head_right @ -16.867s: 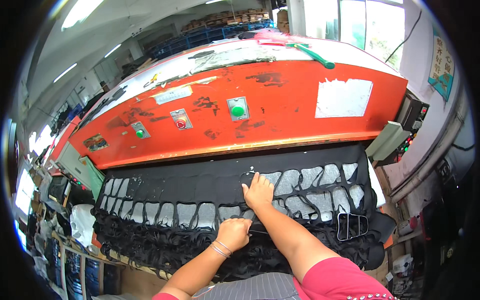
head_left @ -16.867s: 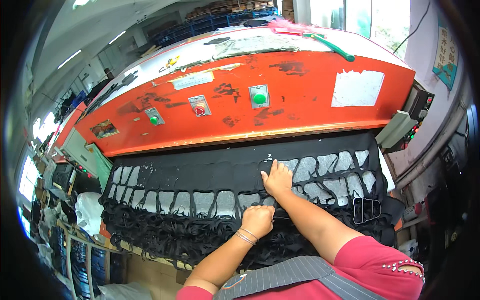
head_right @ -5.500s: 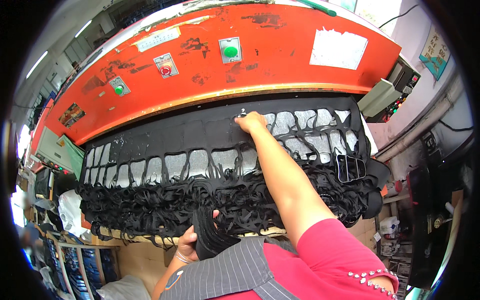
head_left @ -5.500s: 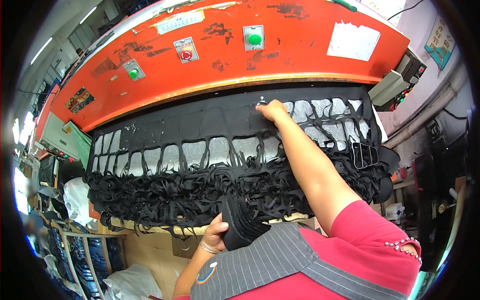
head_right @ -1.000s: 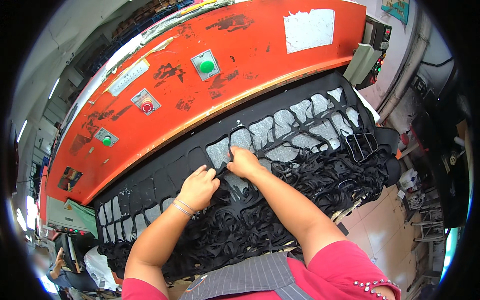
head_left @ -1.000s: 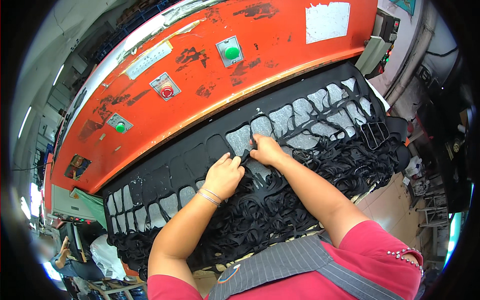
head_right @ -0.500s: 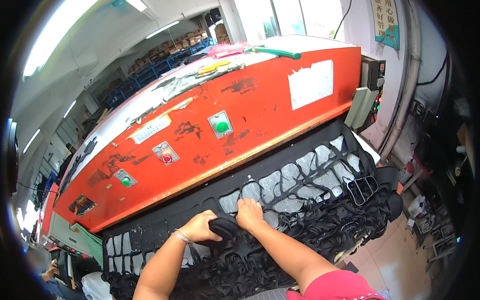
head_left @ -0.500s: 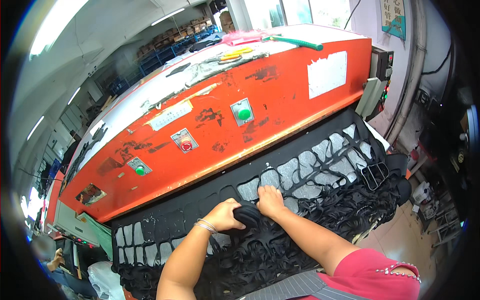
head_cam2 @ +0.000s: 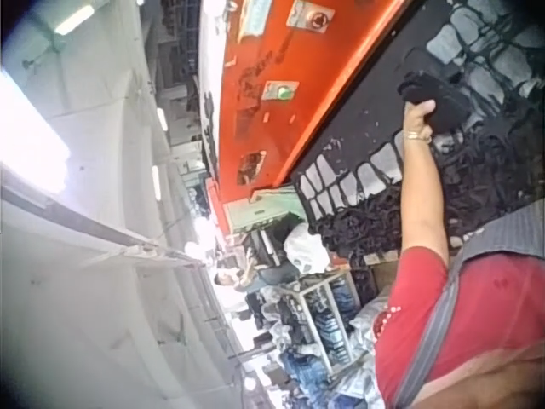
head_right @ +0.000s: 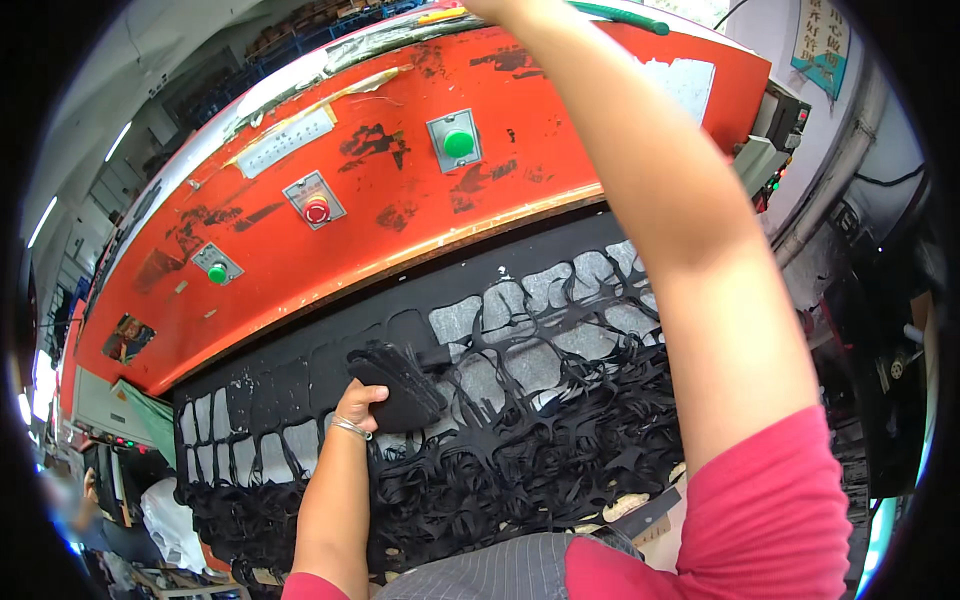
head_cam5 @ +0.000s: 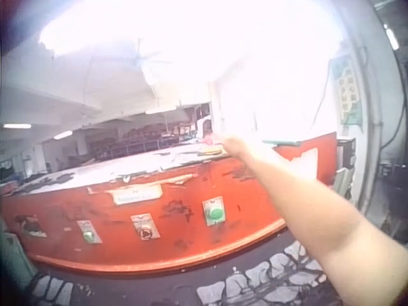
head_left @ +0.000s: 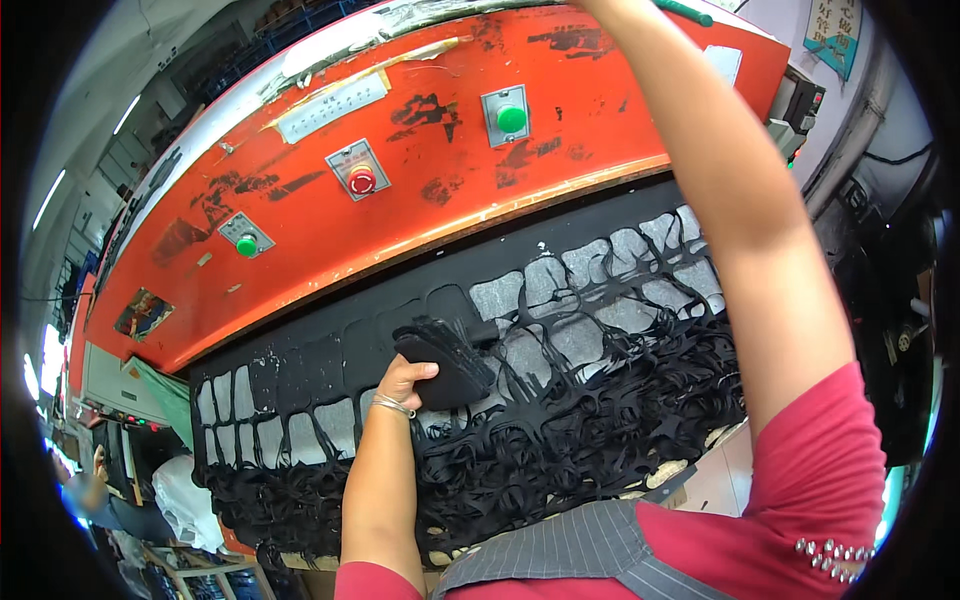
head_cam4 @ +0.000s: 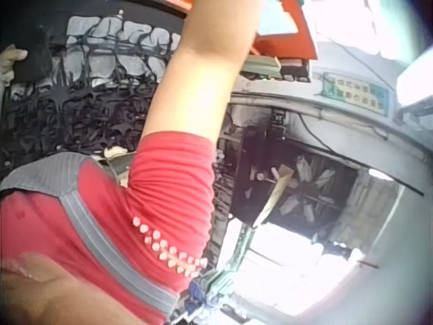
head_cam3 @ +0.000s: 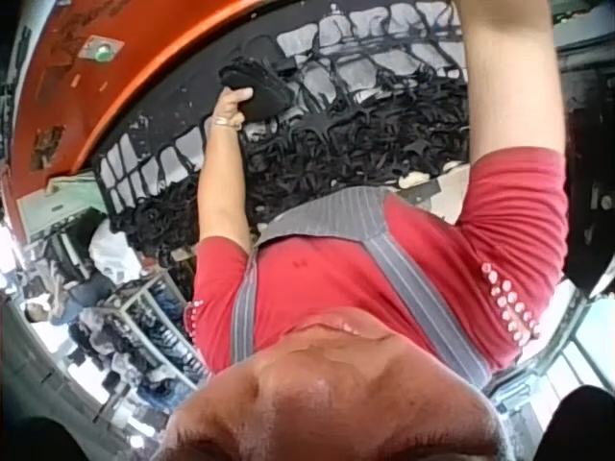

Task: Operating a hydraulic press with metal dies to cut components from black material and trimming the pieces with scissors.

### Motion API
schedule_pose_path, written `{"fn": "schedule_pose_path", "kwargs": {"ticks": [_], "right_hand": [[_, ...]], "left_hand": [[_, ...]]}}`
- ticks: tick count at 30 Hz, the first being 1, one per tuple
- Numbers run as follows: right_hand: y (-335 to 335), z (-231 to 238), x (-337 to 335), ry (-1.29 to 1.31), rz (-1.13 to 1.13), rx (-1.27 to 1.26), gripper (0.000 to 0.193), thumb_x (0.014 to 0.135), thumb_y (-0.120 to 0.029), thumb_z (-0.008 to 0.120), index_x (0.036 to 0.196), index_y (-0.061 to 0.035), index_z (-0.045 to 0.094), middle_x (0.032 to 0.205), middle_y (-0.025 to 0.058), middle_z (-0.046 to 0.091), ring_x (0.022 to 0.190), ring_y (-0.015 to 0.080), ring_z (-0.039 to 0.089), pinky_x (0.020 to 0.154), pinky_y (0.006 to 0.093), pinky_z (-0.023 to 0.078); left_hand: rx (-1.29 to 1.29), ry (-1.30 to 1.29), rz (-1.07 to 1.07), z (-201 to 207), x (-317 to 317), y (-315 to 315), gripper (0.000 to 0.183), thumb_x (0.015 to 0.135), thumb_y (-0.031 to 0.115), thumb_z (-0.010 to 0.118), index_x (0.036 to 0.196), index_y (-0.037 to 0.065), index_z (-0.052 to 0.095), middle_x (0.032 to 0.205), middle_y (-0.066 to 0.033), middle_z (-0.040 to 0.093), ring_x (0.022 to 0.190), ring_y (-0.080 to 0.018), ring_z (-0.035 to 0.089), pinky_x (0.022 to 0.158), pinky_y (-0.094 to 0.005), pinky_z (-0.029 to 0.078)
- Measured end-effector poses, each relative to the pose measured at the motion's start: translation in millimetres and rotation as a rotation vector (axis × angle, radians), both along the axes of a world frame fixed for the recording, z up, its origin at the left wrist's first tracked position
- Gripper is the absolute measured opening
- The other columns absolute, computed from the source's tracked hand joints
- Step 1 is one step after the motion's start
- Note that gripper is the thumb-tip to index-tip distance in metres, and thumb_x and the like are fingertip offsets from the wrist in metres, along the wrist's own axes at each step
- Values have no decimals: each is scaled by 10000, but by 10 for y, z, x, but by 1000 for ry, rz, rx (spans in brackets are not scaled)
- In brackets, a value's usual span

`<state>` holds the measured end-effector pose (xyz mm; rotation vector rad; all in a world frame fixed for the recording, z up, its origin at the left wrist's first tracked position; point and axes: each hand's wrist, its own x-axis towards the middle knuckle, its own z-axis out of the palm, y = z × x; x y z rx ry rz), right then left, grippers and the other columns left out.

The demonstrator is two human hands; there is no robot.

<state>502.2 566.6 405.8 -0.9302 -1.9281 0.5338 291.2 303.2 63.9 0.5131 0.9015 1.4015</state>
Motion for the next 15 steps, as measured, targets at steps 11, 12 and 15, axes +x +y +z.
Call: {"fn": "schedule_pose_path", "kwargs": {"ticks": [11,12,15], "right_hand": [[229,-288,-49,-91,160,-5,260,808,-224,589,951,-15,647,854,165,673,657,256,637,581,375,508],[275,-306,-46,-95,172,-4,261,808,-224,590,956,-16,646,858,166,673,659,258,637,582,374,509],[419,-372,27,-104,209,-3,266,809,-224,594,970,-18,644,872,168,674,664,263,639,588,372,511]], "left_hand": [[301,1511,172,399,512,-406,405,616,21,827,964,50,623,1008,-77,683,963,-191,642,1018,-394,406],[326,1453,172,465,542,-498,386,619,30,821,954,52,628,1004,-78,678,963,-199,641,1042,-400,373],[120,749,244,688,671,-1138,432,618,5,806,992,25,591,972,-88,663,922,-215,655,936,-421,486]]}}
